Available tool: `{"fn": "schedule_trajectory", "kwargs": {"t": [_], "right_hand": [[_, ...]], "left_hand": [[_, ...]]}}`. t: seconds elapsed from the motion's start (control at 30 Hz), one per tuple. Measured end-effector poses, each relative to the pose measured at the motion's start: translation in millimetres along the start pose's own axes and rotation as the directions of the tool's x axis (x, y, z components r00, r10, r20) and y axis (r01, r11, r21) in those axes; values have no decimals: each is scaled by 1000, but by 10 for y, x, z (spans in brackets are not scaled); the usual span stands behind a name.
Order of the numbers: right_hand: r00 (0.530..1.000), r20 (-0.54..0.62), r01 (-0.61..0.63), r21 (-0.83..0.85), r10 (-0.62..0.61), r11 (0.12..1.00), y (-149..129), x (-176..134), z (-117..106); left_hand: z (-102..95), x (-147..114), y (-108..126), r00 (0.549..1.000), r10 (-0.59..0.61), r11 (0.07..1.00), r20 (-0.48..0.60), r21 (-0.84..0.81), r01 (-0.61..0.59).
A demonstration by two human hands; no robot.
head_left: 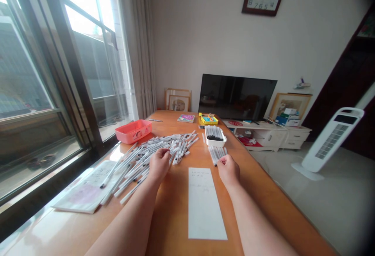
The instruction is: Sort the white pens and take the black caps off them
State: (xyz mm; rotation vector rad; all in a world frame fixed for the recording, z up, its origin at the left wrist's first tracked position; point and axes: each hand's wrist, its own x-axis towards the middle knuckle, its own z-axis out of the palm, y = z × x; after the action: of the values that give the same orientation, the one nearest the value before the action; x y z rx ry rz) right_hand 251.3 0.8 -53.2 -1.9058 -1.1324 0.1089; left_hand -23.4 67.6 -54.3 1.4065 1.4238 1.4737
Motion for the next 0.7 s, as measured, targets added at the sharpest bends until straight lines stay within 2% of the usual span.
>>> {"fn": "schedule_trajectory", "kwargs": {"t": [0.13,0.23,0.33,0.5,0.7], "right_hand": [[1000,9,24,6,-24,1000,-15,-8,9],[998,36,46,23,-47,999,-13,-31,35],[995,64,76,27,-77,997,3,-59,84],[987,105,116,47,-120,992,-3,-104,178],[977,147,145,64,-153,987,-63,-165,219]], "left_hand": [[-8,-31,-15,994,104,952,33,287,-110],[13,-87,27,980,176,852,95,483,-200],[56,-136,63,969,192,750,154,614,-246],[119,-186,96,951,199,648,236,697,-308],[190,-272,178,939,201,599,278,724,-342]]}}
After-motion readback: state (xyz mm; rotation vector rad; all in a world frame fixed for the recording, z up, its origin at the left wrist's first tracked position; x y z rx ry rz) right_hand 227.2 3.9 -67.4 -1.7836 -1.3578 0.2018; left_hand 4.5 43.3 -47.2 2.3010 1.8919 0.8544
